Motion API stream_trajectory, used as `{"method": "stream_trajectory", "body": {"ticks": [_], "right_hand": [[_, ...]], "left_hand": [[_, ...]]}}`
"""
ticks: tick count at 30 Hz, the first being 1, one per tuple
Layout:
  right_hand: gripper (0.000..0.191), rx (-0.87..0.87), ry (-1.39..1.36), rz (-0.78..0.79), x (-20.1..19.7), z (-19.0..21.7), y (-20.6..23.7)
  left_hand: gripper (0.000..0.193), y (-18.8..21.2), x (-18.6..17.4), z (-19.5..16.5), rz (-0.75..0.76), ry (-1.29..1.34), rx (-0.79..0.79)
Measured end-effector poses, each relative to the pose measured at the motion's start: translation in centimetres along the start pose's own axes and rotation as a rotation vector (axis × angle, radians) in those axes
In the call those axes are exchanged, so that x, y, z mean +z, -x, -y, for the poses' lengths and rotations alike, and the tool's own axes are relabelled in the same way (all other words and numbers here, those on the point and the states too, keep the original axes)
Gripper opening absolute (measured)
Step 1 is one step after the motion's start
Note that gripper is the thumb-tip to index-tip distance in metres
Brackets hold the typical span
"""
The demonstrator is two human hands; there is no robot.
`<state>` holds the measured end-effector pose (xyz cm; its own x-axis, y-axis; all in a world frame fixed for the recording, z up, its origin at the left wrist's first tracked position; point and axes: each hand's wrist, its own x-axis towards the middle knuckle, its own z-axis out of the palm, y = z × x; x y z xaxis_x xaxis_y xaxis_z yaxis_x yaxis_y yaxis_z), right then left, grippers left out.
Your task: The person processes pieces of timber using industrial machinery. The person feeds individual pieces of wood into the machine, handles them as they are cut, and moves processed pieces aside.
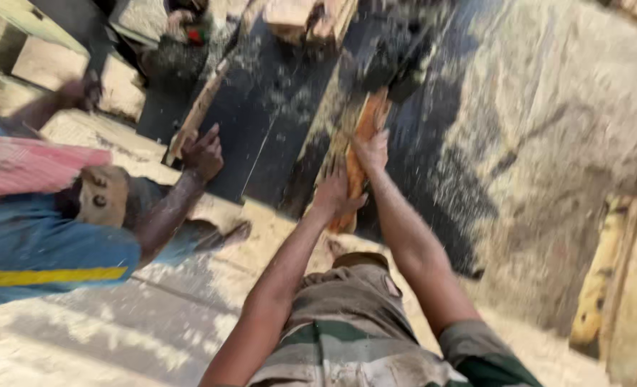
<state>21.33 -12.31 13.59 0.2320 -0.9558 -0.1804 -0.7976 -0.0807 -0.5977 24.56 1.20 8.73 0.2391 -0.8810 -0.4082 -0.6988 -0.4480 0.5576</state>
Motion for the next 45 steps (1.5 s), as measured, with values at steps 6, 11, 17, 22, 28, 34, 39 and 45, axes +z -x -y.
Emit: {"method": "stream_trajectory", "body": {"ticks": [6,11,17,22,28,34,39,45], "right_hand": [[0.070,-0.339,-0.359,-0.032,1.3,-8.4,6.9],[0.057,-0.339,-0.327,-0.240,5.3,-10.0,15.7],[0.062,-0.184,-0.844,-0.168,3.6,-5.7,11.4],[0.058,-0.034,-0.624,-0.274,3.1,-4.6,2.1],[0.054,-0.231,-0.606,-0.481,2.1,-3.4,-7.9],[0.049,0.056,-0.786,-0.259,-1.0,-1.9,-15.1],[0.061,-0.007,-0.213,-0.240,-4.7,-5.7,-14.6],[0.093,-0.674,0.325,0.438,-4.1,-13.4,7.3]], "left_hand": [[0.093,7.7,5.1,3.7,-0.367,-0.096,0.324],[0.062,10.2,10.3,7.3,-0.440,-0.280,0.345],[0.056,5.0,8.1,6.0,-0.465,-0.331,0.335],[0.056,-3.7,3.0,2.6,-0.542,-0.204,0.300],[0.056,-7.5,1.9,0.1,-0.774,-0.150,0.167],[0.047,3.6,10.1,2.9,-0.594,-0.025,0.102],[0.037,17.7,16.5,6.6,-0.478,0.149,-0.186],[0.038,24.7,19.8,11.9,-0.574,0.212,-0.476]]}}
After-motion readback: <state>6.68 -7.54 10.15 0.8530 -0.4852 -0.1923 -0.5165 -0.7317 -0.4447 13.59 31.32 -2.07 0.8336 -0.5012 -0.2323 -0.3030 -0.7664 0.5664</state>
